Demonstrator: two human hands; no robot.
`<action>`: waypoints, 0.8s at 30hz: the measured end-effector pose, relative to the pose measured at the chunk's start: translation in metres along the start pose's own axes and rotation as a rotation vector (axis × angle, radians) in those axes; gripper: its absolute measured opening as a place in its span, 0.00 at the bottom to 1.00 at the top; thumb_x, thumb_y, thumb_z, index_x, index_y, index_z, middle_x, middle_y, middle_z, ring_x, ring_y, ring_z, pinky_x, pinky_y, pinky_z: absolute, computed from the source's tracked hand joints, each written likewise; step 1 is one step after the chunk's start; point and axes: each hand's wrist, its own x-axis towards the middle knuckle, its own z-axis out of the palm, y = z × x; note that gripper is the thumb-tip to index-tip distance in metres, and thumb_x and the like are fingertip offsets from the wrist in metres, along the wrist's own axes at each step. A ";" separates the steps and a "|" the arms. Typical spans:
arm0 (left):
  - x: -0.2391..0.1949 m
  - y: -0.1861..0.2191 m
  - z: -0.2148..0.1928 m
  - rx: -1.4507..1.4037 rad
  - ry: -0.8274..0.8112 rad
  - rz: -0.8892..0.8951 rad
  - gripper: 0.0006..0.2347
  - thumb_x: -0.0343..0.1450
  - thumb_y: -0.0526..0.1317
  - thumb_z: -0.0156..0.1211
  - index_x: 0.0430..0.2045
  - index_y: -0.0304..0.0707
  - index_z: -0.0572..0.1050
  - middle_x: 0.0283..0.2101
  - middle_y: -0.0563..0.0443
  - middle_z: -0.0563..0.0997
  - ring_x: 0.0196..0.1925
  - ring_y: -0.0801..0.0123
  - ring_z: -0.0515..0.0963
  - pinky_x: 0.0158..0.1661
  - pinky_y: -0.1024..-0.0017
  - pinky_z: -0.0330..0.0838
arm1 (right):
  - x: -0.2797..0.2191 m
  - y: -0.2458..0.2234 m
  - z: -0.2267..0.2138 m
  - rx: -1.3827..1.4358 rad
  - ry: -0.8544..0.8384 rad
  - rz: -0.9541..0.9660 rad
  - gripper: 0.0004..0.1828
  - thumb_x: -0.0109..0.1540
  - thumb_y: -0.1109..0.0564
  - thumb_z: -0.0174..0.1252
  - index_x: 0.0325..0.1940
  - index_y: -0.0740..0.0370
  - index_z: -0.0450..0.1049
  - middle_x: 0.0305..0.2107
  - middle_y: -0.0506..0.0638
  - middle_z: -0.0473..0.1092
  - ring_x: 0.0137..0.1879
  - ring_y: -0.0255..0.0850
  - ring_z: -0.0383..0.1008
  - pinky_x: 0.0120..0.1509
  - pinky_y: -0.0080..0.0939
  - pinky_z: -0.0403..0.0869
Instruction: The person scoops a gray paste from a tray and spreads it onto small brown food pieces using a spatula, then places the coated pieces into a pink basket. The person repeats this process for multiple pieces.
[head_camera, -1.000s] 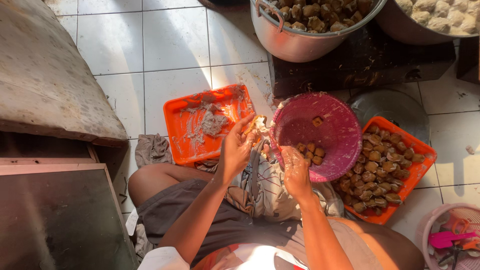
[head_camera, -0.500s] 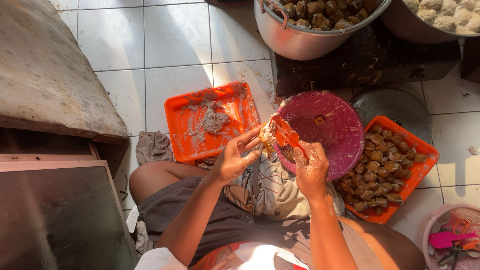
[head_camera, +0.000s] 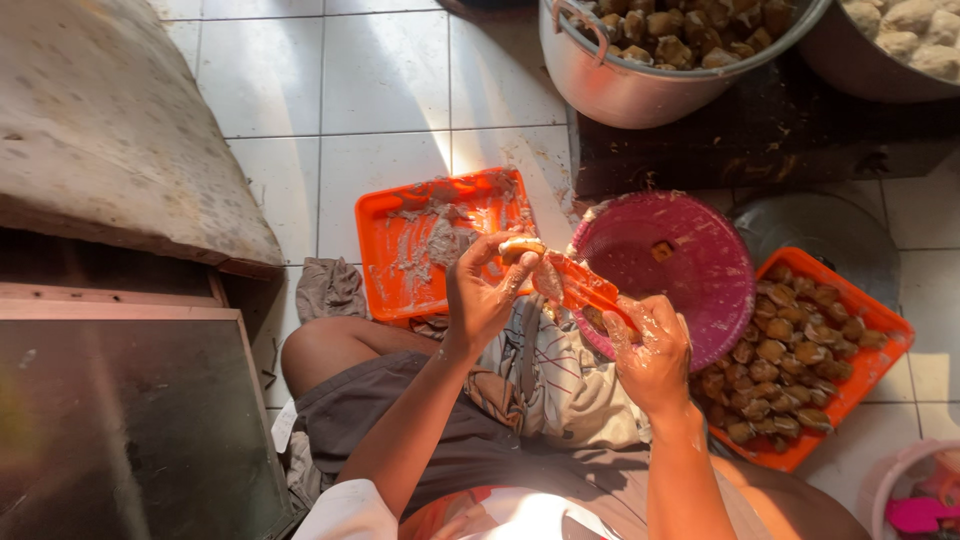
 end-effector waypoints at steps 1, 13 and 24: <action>0.004 0.003 -0.004 0.020 0.001 0.032 0.13 0.71 0.40 0.70 0.45 0.34 0.80 0.43 0.49 0.86 0.49 0.71 0.84 0.52 0.71 0.77 | 0.001 0.000 0.001 0.138 -0.032 0.126 0.09 0.63 0.60 0.62 0.47 0.64 0.78 0.34 0.53 0.70 0.36 0.46 0.70 0.43 0.46 0.69; 0.023 0.028 -0.029 0.347 -0.128 0.571 0.13 0.68 0.35 0.73 0.45 0.39 0.79 0.48 0.52 0.85 0.59 0.60 0.83 0.60 0.65 0.77 | 0.010 -0.015 -0.009 0.507 -0.202 0.260 0.09 0.66 0.60 0.57 0.46 0.71 0.75 0.32 0.52 0.69 0.35 0.39 0.69 0.40 0.37 0.70; -0.037 -0.039 0.072 -0.365 -0.432 -0.370 0.17 0.73 0.33 0.62 0.57 0.34 0.71 0.53 0.49 0.80 0.57 0.72 0.77 0.57 0.74 0.71 | -0.099 0.090 -0.022 1.603 -0.050 0.791 0.23 0.74 0.44 0.45 0.43 0.68 0.72 0.20 0.42 0.56 0.24 0.30 0.50 0.32 0.33 0.55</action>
